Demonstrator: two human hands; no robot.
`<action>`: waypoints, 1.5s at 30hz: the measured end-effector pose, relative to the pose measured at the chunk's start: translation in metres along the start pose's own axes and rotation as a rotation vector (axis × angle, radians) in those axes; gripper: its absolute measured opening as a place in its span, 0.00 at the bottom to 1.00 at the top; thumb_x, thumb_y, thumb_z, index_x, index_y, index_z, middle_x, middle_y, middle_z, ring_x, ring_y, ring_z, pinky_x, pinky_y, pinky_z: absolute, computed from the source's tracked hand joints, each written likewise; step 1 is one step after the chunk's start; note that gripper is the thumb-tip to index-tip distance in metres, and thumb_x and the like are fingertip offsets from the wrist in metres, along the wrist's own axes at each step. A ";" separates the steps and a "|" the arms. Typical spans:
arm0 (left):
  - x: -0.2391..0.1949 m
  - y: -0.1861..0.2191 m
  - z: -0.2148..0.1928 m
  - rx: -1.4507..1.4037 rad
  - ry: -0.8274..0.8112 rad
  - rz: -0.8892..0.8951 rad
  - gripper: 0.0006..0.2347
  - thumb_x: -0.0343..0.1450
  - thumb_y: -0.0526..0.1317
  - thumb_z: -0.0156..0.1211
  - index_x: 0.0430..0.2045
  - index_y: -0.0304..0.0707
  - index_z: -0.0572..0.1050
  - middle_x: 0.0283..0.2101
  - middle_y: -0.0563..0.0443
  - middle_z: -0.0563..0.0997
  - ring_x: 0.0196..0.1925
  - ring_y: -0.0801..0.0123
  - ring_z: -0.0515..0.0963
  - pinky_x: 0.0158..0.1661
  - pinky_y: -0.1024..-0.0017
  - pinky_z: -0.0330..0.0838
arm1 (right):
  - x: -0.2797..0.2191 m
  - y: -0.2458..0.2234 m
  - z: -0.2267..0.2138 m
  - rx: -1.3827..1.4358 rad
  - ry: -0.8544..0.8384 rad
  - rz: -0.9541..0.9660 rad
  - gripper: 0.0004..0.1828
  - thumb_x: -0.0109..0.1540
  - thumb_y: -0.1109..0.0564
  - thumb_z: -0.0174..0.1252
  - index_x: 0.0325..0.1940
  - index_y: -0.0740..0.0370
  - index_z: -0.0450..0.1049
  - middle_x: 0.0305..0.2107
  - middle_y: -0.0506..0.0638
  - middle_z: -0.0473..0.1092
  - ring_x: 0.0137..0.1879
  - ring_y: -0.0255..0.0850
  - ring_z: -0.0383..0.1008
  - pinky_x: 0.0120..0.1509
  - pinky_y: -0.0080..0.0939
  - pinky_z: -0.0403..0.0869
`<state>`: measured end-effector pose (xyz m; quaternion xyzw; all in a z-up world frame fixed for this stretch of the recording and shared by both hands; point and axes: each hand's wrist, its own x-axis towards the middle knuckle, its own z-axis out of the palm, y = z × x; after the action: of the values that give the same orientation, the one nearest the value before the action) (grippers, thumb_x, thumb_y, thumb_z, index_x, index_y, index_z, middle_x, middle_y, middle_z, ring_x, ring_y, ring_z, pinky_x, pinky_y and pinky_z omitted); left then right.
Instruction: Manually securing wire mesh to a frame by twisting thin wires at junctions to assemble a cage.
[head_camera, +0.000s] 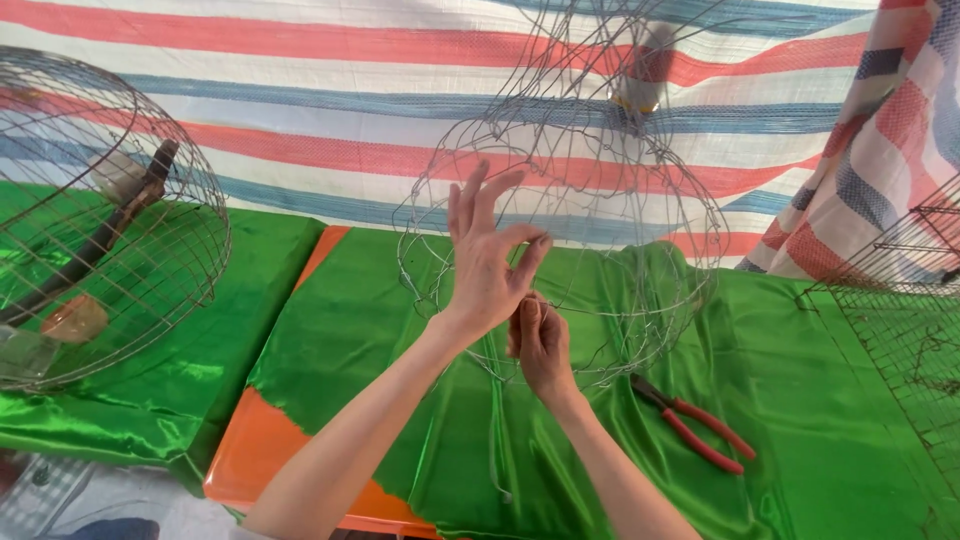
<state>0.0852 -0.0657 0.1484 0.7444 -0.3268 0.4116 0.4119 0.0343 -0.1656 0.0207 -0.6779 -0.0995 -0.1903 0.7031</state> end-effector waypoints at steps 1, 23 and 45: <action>0.000 -0.001 0.001 0.004 0.002 -0.004 0.08 0.72 0.43 0.64 0.22 0.47 0.80 0.66 0.48 0.67 0.78 0.43 0.48 0.72 0.38 0.31 | -0.001 -0.004 0.002 0.000 -0.006 0.002 0.28 0.74 0.44 0.39 0.27 0.61 0.70 0.11 0.51 0.66 0.17 0.41 0.73 0.21 0.35 0.66; 0.005 -0.005 -0.023 0.072 -0.173 -0.081 0.04 0.69 0.43 0.68 0.24 0.49 0.84 0.62 0.48 0.71 0.76 0.41 0.52 0.72 0.42 0.38 | -0.017 -0.032 -0.003 0.107 -0.169 0.014 0.26 0.72 0.50 0.44 0.72 0.65 0.58 0.36 0.62 0.78 0.46 0.43 0.77 0.50 0.43 0.76; -0.115 0.007 -0.050 -0.202 -0.863 -0.667 0.06 0.71 0.37 0.61 0.38 0.41 0.83 0.35 0.53 0.80 0.40 0.64 0.81 0.46 0.66 0.75 | -0.001 -0.066 -0.010 0.179 -0.030 0.187 0.16 0.72 0.52 0.46 0.57 0.57 0.76 0.40 0.58 0.78 0.48 0.46 0.79 0.58 0.47 0.77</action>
<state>0.0108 -0.0073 0.0651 0.8654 -0.2503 -0.1169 0.4181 0.0059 -0.1756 0.0797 -0.6214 -0.0629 -0.1040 0.7740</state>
